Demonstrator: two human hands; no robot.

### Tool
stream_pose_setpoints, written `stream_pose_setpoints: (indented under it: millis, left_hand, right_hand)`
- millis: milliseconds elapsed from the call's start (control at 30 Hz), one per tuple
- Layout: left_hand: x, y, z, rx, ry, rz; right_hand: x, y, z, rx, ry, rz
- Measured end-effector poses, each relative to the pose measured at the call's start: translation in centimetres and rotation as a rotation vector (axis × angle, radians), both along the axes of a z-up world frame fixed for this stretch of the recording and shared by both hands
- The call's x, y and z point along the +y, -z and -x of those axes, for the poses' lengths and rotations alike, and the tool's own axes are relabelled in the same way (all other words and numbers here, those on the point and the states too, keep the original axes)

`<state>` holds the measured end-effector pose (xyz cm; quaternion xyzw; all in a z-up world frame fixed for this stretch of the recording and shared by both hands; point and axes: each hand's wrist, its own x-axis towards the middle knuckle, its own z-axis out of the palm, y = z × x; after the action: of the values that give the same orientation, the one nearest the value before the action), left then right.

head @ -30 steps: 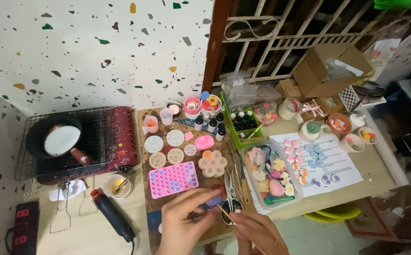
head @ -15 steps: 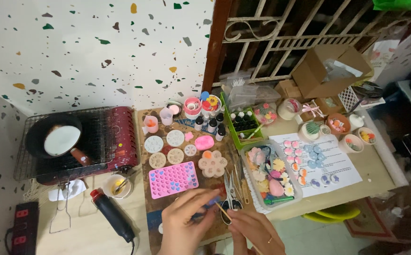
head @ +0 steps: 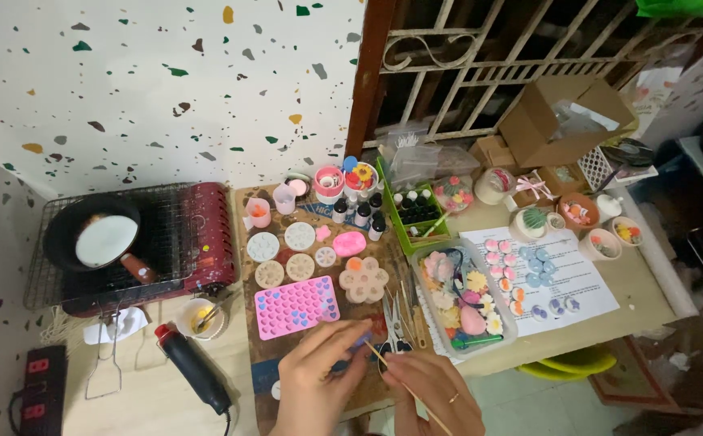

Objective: Assembling and finishing small decorative candles using a heat gun and various wax components.

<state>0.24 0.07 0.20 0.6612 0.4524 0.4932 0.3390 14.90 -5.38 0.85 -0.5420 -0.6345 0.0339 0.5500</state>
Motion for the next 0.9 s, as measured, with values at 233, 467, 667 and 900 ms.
stream_pose_setpoints:
  millis: [233, 467, 667, 900]
  left_hand:
    - [0.6, 0.5, 0.0, -0.041, -0.011, 0.017]
    - [1.4, 0.5, 0.9, -0.241, 0.068, 0.282]
    - [1.0, -0.1, 1.0, -0.139, 0.079, 0.173]
    - [1.0, -1.4, 1.0, -0.080, 0.083, 0.153]
  right_hand:
    - [-0.7, 2.1, -1.4, -0.034, 0.010, -0.075]
    - [-0.7, 5.1, -2.7, 0.487, -0.022, 0.035]
    - [0.6, 7.6, -3.9, 0.952, -0.174, 0.147]
    - [1.1, 7.3, -4.2, 0.960, -0.190, 0.221]
